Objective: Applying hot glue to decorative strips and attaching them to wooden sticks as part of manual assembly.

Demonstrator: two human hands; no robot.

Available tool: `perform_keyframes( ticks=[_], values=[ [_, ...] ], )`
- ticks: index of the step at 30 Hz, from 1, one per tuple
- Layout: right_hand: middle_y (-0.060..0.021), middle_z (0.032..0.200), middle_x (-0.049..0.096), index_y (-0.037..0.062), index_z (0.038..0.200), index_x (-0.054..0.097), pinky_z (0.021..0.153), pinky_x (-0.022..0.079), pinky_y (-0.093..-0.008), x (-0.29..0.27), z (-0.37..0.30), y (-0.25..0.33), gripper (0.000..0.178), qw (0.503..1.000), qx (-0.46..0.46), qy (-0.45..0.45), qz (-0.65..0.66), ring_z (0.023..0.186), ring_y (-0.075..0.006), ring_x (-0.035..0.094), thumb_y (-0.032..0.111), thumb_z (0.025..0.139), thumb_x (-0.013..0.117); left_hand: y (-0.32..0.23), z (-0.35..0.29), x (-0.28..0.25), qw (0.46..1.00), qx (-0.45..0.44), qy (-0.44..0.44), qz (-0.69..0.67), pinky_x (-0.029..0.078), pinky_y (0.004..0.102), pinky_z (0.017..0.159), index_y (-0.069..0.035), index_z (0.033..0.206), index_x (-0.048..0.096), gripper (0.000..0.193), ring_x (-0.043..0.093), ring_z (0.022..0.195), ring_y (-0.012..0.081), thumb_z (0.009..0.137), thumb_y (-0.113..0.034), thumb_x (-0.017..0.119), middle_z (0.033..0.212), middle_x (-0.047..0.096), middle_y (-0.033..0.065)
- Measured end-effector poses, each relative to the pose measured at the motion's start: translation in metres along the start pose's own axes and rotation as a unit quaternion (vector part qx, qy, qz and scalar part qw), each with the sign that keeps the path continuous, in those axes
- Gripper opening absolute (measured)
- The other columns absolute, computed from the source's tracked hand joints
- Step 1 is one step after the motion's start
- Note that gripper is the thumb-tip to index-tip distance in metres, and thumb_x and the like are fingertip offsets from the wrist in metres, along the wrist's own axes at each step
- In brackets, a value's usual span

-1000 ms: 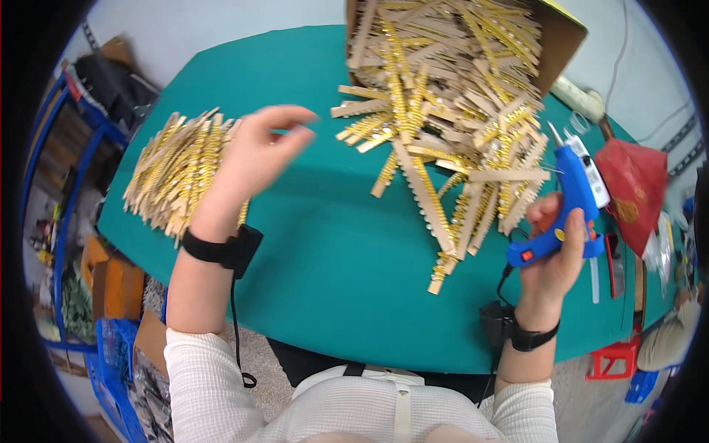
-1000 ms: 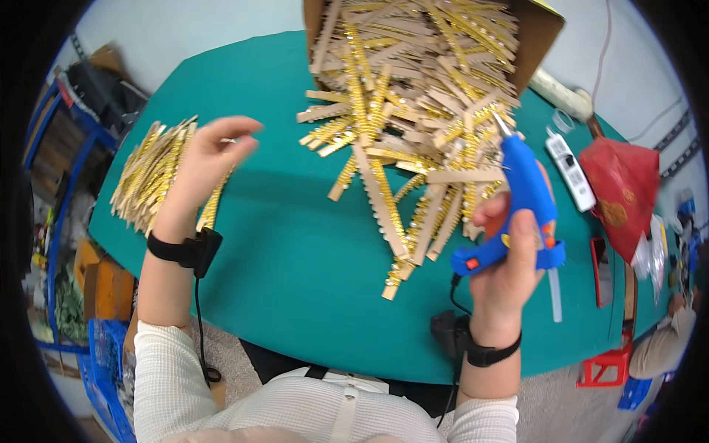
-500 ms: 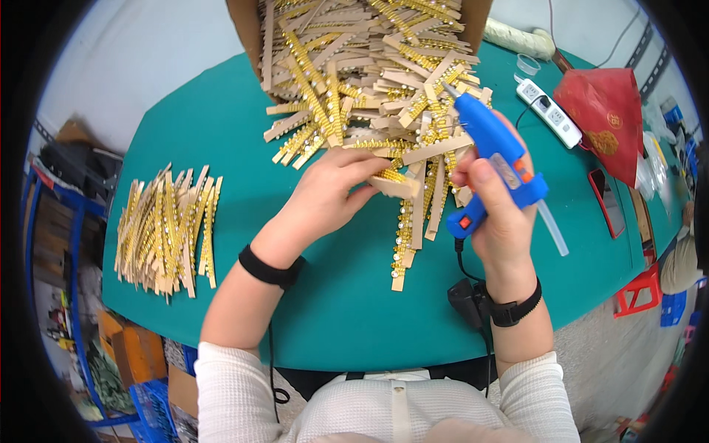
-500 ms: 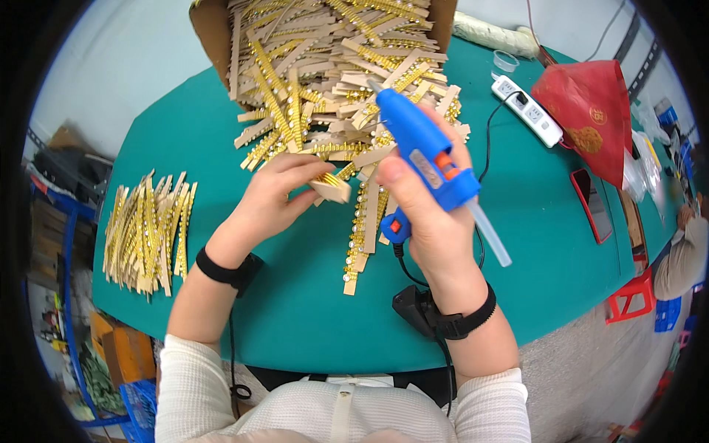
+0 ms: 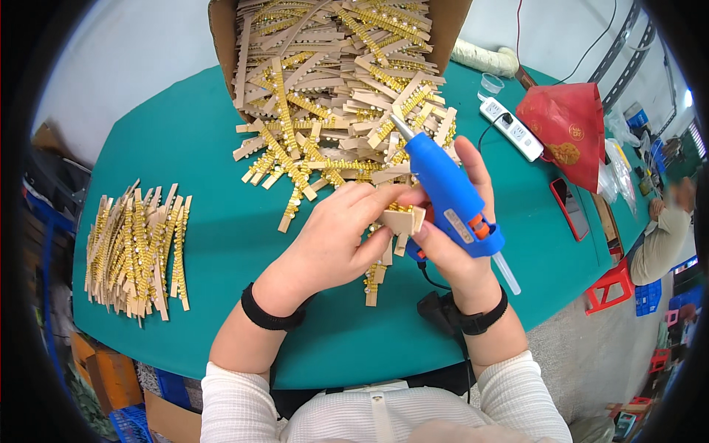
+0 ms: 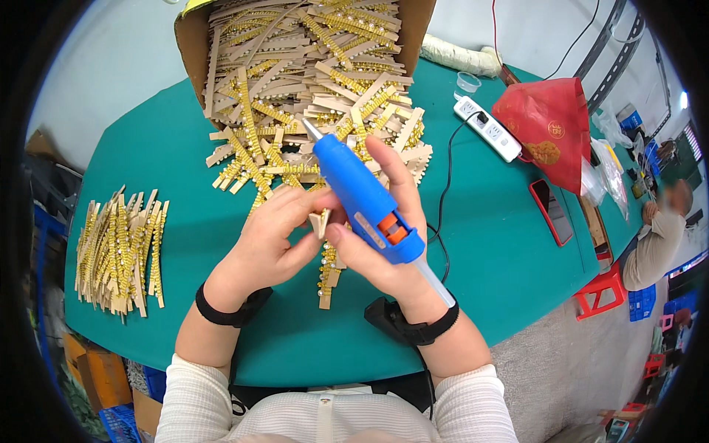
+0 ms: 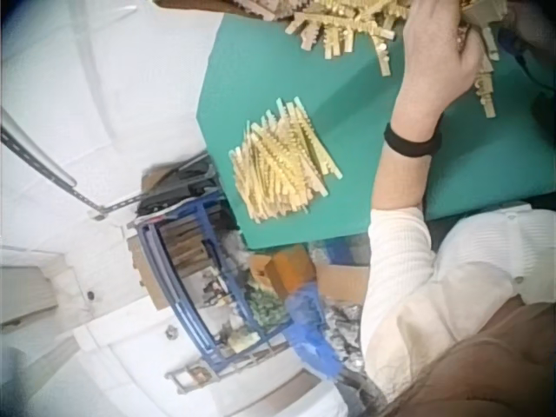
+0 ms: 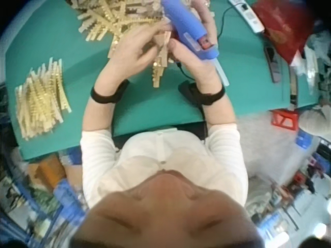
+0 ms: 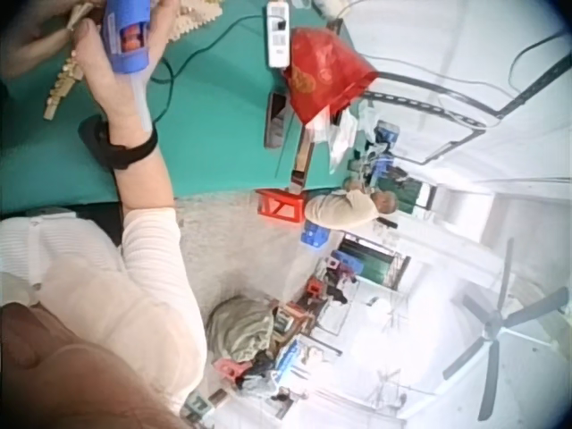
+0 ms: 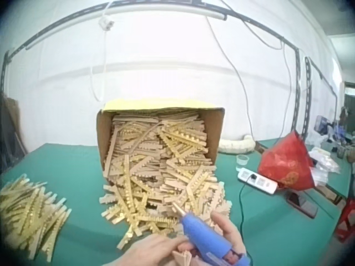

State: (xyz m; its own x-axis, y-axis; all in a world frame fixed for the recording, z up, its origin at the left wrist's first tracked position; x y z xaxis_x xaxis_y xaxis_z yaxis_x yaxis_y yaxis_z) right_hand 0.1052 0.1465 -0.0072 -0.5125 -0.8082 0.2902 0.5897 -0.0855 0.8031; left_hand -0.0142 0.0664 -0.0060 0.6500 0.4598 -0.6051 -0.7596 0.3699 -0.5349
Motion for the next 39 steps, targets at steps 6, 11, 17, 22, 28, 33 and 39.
perform_keyframes(
  ticks=[6, 11, 17, 22, 28, 33, 39],
  values=[
    [-0.0086, 0.104, 0.052, 0.0040, 0.134, 0.022, 0.079, 0.044, -0.0272, -0.009, 0.003, 0.000, 0.075, 0.999, -0.012, -0.014, -0.034, 0.090, -0.0128, 0.052, -0.001, 0.071, 0.062, -0.010, -0.002, -0.007, 0.992, -0.041, -0.062, -0.102, 0.044, 0.0295, 0.053, -0.002, 0.103, 0.054, 0.033, 0.054, 0.063, 0.0217, 0.071, -0.003, 0.061, 0.076, 0.055, 0.0094],
    [-0.0109, 0.117, 0.045, 0.0030, 0.133, 0.024, 0.086, 0.041, -0.0287, -0.020, 0.010, 0.000, 0.070, 0.990, 0.001, -0.117, -0.078, 0.101, -0.0151, 0.048, 0.005, 0.074, 0.061, -0.001, -0.008, -0.018, 0.989, -0.066, -0.106, -0.084, 0.043, 0.0245, 0.050, -0.001, 0.100, 0.055, 0.026, 0.054, 0.060, 0.0149, 0.075, -0.005, 0.063, 0.075, 0.056, 0.0080],
    [-0.0067, 0.101, 0.053, 0.0027, 0.130, 0.032, 0.067, 0.044, -0.0224, -0.046, 0.017, 0.000, 0.063, 0.972, 0.006, -0.236, 0.005, 0.076, -0.0094, 0.052, 0.003, 0.073, 0.058, 0.002, -0.010, -0.063, 0.913, -0.122, -0.264, -0.286, 0.040, 0.0182, 0.048, -0.003, 0.105, 0.053, 0.021, 0.056, 0.065, 0.0097, 0.090, -0.015, 0.048, 0.078, 0.059, 0.0039],
    [-0.0089, 0.099, 0.054, 0.0029, 0.130, 0.032, 0.068, 0.044, -0.0224, -0.046, 0.018, 0.004, 0.063, 0.972, -0.007, -0.232, -0.029, 0.074, -0.0095, 0.052, 0.004, 0.073, 0.059, 0.005, -0.015, -0.085, 0.865, -0.110, -0.348, -0.346, 0.043, 0.0195, 0.047, -0.001, 0.109, 0.051, 0.028, 0.062, 0.071, 0.0148, 0.093, -0.022, 0.041, 0.081, 0.061, 0.0068],
    [-0.0102, 0.100, 0.055, 0.0038, 0.132, 0.027, 0.073, 0.043, -0.0238, -0.031, 0.013, 0.012, 0.066, 0.977, -0.044, -0.192, -0.087, 0.077, -0.0115, 0.052, 0.007, 0.075, 0.060, 0.002, -0.012, -0.072, 0.867, -0.114, -0.330, -0.354, 0.046, 0.0210, 0.049, -0.001, 0.110, 0.051, 0.028, 0.061, 0.071, 0.0154, 0.093, -0.021, 0.042, 0.081, 0.060, 0.0070],
    [-0.0094, 0.097, 0.056, 0.0050, 0.130, 0.030, 0.066, 0.046, -0.0220, 0.017, -0.009, -0.013, 0.079, 0.979, -0.043, -0.002, -0.198, 0.080, -0.0094, 0.052, 0.006, 0.065, 0.075, 0.001, -0.012, -0.070, 0.868, -0.106, -0.346, -0.342, 0.049, 0.0230, 0.051, -0.001, 0.109, 0.050, 0.027, 0.061, 0.073, 0.0162, 0.092, -0.022, 0.043, 0.081, 0.060, 0.0073],
    [-0.0100, 0.107, 0.051, 0.0055, 0.130, 0.029, 0.070, 0.047, -0.0215, 0.020, -0.011, -0.032, 0.077, 0.974, -0.021, -0.007, -0.225, 0.085, -0.0108, 0.054, 0.001, 0.066, 0.072, -0.005, -0.011, -0.067, 0.853, -0.086, -0.354, -0.374, 0.051, 0.0252, 0.052, -0.001, 0.110, 0.049, 0.028, 0.061, 0.075, 0.0172, 0.093, -0.022, 0.043, 0.083, 0.059, 0.0086]
  ],
)
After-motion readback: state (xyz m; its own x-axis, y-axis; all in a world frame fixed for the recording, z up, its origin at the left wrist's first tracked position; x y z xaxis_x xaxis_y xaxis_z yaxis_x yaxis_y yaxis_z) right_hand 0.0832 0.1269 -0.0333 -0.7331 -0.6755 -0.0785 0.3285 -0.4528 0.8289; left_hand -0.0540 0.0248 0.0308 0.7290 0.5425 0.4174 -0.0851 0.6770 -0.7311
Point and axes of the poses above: each hand's wrist, its own z-axis towards the middle knuckle, its own x-axis out of the palm, y = z × x, the point moved 3 cm from there along z, towards the middle knuckle
